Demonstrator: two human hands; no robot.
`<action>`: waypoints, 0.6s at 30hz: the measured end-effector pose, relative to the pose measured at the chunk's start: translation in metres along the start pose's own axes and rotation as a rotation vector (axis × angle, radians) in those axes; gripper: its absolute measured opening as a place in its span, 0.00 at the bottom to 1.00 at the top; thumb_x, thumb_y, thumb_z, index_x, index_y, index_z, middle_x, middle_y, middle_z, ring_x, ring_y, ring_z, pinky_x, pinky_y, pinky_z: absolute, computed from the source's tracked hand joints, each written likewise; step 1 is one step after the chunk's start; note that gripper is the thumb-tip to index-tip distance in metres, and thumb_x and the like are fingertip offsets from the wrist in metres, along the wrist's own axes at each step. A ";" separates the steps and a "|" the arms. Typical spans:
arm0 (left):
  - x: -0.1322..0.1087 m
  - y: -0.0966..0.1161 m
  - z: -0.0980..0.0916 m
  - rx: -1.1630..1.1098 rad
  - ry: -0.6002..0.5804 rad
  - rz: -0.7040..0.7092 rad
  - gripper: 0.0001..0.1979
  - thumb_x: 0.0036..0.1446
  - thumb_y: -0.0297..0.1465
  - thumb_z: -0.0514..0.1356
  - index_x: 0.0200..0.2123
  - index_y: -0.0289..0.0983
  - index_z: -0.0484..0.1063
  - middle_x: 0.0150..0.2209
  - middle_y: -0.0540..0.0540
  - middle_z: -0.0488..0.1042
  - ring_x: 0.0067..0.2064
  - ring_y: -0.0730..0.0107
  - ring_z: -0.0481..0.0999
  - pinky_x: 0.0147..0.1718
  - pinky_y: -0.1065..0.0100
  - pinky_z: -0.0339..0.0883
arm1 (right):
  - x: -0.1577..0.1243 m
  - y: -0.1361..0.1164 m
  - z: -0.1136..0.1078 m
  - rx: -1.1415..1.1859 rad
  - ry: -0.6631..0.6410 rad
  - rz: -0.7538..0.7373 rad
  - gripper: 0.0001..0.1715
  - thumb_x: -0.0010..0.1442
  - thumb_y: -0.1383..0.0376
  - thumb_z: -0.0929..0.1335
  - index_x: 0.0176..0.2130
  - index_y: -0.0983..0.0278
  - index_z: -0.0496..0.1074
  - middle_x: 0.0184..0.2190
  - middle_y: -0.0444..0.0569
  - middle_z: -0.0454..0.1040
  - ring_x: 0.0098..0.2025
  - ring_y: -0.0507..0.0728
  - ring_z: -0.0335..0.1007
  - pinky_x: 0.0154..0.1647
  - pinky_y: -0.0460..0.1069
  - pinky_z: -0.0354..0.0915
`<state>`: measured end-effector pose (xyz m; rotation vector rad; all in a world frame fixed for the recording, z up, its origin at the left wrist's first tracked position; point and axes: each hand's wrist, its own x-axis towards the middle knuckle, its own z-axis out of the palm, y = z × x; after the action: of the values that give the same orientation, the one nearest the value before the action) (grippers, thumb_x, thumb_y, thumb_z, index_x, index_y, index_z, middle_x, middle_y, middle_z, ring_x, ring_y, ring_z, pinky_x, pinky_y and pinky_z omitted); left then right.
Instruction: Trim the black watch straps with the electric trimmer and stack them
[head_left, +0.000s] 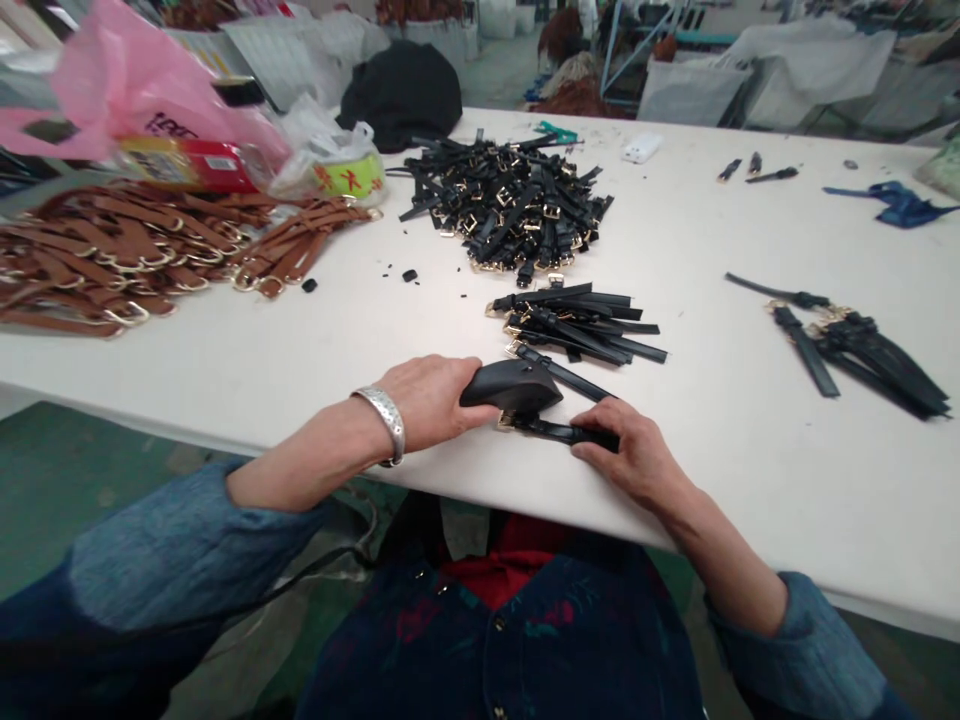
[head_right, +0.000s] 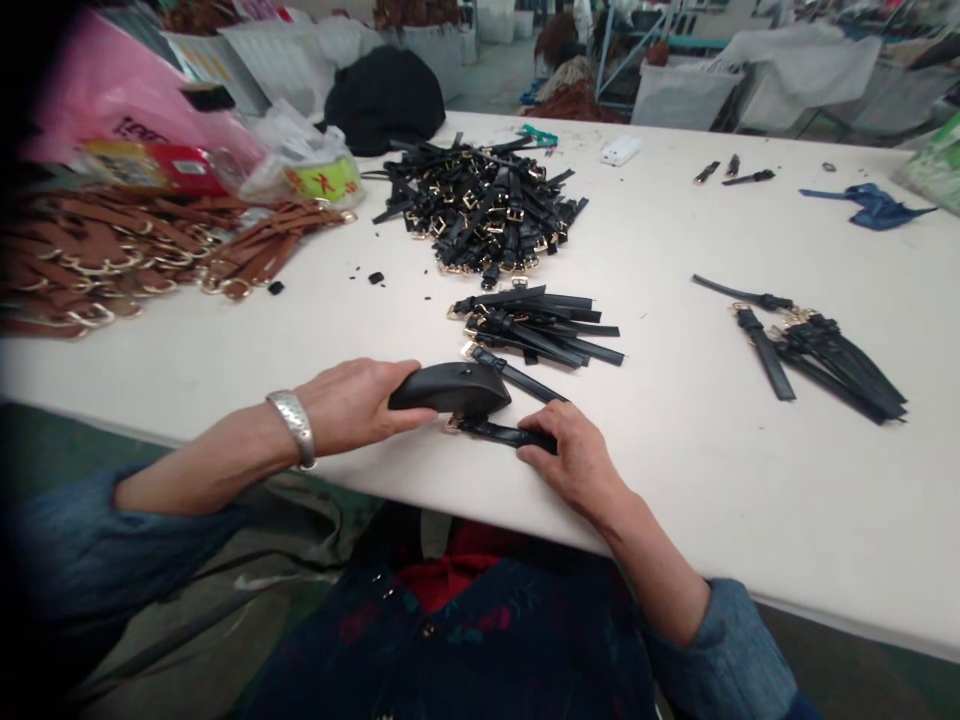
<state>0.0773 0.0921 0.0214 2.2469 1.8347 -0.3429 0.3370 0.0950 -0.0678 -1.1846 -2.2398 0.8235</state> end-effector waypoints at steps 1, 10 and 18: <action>-0.001 -0.003 0.001 0.003 0.008 -0.013 0.25 0.52 0.52 0.49 0.40 0.39 0.70 0.31 0.43 0.76 0.30 0.63 0.73 0.26 0.68 0.57 | 0.000 0.000 0.000 -0.005 -0.001 -0.005 0.10 0.53 0.68 0.69 0.39 0.62 0.73 0.35 0.48 0.72 0.40 0.57 0.67 0.43 0.53 0.63; -0.046 -0.030 0.002 0.020 -0.058 -0.103 0.24 0.53 0.52 0.49 0.39 0.40 0.69 0.27 0.44 0.75 0.26 0.63 0.72 0.25 0.66 0.58 | -0.001 0.001 0.001 -0.023 -0.005 0.002 0.10 0.53 0.67 0.69 0.39 0.62 0.72 0.35 0.48 0.72 0.40 0.58 0.66 0.43 0.53 0.63; -0.028 -0.008 0.003 0.015 -0.067 -0.092 0.23 0.52 0.50 0.50 0.41 0.40 0.70 0.29 0.43 0.77 0.30 0.60 0.75 0.27 0.66 0.60 | 0.002 -0.014 -0.004 -0.160 -0.078 0.013 0.14 0.54 0.63 0.69 0.43 0.60 0.73 0.36 0.49 0.71 0.41 0.59 0.66 0.42 0.54 0.63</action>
<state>0.0641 0.0671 0.0273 2.1379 1.9111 -0.4436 0.3308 0.0916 -0.0554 -1.2597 -2.4020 0.7173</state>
